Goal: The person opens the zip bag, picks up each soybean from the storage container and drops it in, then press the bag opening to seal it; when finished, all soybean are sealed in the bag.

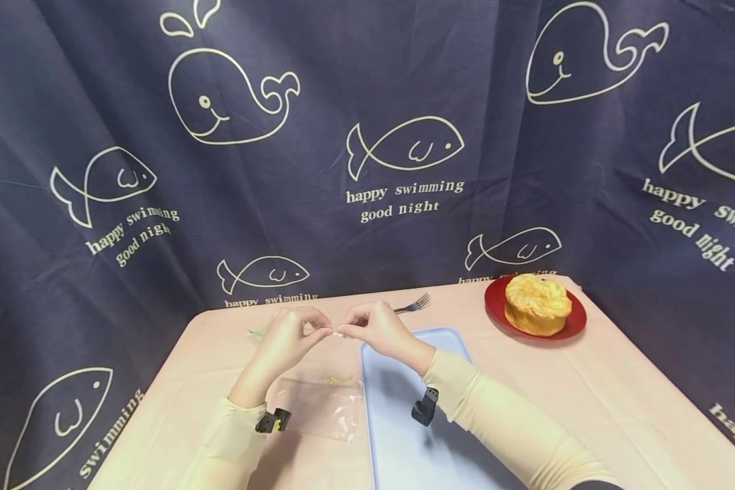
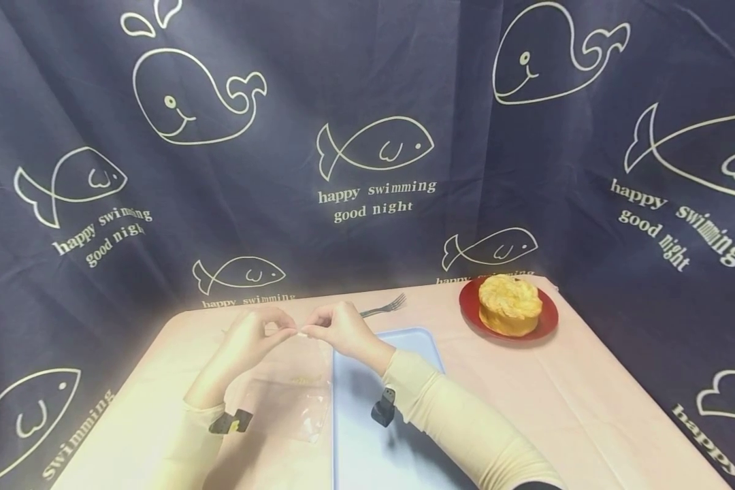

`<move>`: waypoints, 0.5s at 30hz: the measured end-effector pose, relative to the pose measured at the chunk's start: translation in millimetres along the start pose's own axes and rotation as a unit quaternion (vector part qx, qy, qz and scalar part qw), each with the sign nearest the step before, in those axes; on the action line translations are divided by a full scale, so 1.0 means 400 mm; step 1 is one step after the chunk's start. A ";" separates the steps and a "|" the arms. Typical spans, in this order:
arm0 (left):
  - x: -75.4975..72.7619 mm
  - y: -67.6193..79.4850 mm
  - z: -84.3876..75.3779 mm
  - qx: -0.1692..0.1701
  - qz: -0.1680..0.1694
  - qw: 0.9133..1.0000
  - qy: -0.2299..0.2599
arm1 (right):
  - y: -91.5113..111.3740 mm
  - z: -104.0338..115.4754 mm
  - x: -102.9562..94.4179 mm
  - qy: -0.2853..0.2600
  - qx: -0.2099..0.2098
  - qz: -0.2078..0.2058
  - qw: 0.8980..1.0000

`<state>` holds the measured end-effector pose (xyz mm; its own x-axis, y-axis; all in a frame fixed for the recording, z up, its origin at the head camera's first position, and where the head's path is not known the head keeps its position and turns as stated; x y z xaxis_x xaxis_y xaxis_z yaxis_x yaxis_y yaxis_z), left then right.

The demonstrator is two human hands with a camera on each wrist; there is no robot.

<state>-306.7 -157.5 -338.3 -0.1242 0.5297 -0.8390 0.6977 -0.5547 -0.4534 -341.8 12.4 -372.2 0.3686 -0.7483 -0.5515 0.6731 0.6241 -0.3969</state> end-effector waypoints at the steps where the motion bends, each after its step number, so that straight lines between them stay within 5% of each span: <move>1: -0.001 0.001 0.000 0.003 -0.004 1.000 -0.006 | 0.001 0.000 0.000 0.003 0.002 -0.002 1.000; 15: -0.022 0.041 0.046 -0.033 0.010 0.998 -0.044 | 0.009 0.003 -0.011 0.013 0.014 0.000 1.000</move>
<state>-306.9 -183.0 -343.8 -0.1695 0.4599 -0.8716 0.7446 -0.5196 -0.4189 -340.3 17.8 -370.4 0.3517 -0.7417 -0.5712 0.6902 0.6176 -0.3770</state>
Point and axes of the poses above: each hand's wrist, its own y-axis away from the middle knuckle, its own x-axis out of the palm, z = x × y, the point moved 5 cm from there along -y, towards the middle knuckle, and after that the axes turned 11 degrees about z, right-handed, at the moved point
